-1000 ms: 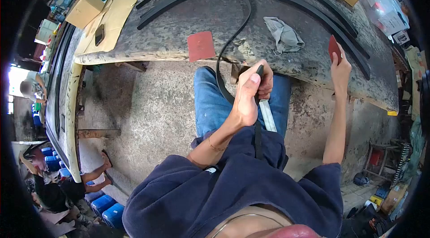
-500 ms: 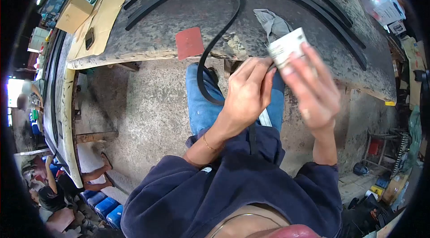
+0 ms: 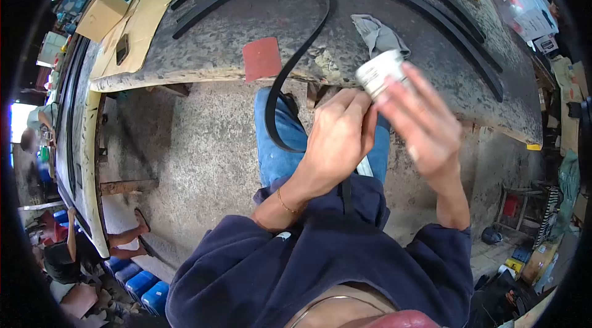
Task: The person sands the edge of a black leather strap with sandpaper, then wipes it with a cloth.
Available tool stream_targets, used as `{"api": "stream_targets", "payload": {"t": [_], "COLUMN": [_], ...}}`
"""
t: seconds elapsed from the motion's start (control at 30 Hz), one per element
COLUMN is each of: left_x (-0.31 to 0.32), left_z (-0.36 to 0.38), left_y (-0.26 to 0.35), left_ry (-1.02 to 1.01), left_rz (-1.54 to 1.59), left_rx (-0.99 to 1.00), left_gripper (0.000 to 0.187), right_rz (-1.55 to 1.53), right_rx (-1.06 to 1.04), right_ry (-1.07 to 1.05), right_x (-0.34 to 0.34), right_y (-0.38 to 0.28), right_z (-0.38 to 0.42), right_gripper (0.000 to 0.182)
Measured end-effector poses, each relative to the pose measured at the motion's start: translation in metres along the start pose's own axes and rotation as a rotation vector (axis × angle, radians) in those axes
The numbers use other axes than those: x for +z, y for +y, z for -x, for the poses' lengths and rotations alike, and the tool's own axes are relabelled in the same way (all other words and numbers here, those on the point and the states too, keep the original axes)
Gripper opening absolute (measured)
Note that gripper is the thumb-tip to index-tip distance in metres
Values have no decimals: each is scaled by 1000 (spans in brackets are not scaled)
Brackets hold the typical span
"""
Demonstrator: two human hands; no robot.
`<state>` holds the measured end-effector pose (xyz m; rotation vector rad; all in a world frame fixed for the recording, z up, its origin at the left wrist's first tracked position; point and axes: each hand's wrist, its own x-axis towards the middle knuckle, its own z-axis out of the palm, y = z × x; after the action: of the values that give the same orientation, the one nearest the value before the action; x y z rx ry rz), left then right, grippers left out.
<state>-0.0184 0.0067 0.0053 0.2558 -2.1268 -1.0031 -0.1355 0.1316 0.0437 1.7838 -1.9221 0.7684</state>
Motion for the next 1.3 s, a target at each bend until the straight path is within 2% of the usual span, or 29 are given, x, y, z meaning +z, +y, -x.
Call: {"api": "stream_targets", "payload": {"t": [0.03,0.07,0.17,0.23,0.3,0.37,0.43,0.5,0.57,0.63,0.7,0.77,0.8,0.83,0.87,0.93,1.0,1.07,1.1,1.17,1.27,1.3], "left_x": [-2,-1,7,4,2,4,6,3,-1,2,3,2,2,1,-1,4,1,1,0,4,4,3], "left_z": [3,2,1,-1,3,2,0,4,4,4,1,3,2,0,2,4,1,5,5,3,2,1], "left_y": [1,2,-4,-5,-6,-6,-7,-5,-8,-4,-4,-4,-5,-6,-4,-3,-3,-1,-5,-4,-3,-3], "left_ry": [-25,-51,2,21,4,-25,39,16,-9,18,64,77,89,101,36,66,51,-26,-38,-24,9,17], "left_rz": [29,-66,-20,-22,-10,-78,-21,-46,-49,-18,37,36,40,46,8,14,30,-72,-68,-142,-100,-104], "left_rx": [-18,-50,-17,13,74,73,83,51,110,125,158,181,214,258,188,93,56,-11,22,15,-10,-13], "left_gripper": [9,9,9,9,13,13,14,16,20,19,18,19,19,20,20,17,16,14,10,7,7,7], "right_rz": [-58,-54,-78,-136,-110,-63,-36,-108,-149,-243,-277,-187,-217,-105,-81,6,28,73,99,80,141,84], "right_rx": [-59,-29,197,30,6,121,179,8,-10,252,321,115,-15,-74,-10,153,94,-99,-113,-3,36,-69], "right_ry": [-31,-11,23,114,-1,7,23,69,78,62,130,214,202,169,148,53,121,148,4,-23,53,81], "right_x": [0,7,10,8,7,13,10,3,11,16,17,6,7,11,13,12,8,11,2,12,4,1], "right_y": [-9,2,30,11,-10,13,14,-2,-2,14,17,3,-5,-10,-5,17,11,3,-7,14,25,12], "right_z": [3,6,7,5,5,5,1,1,4,6,8,6,7,8,11,10,11,14,10,16,11,11], "right_gripper": [32,35,39,38,34,30,29,34,40,44,49,43,34,29,28,28,28,27,27,28,29,28]}}
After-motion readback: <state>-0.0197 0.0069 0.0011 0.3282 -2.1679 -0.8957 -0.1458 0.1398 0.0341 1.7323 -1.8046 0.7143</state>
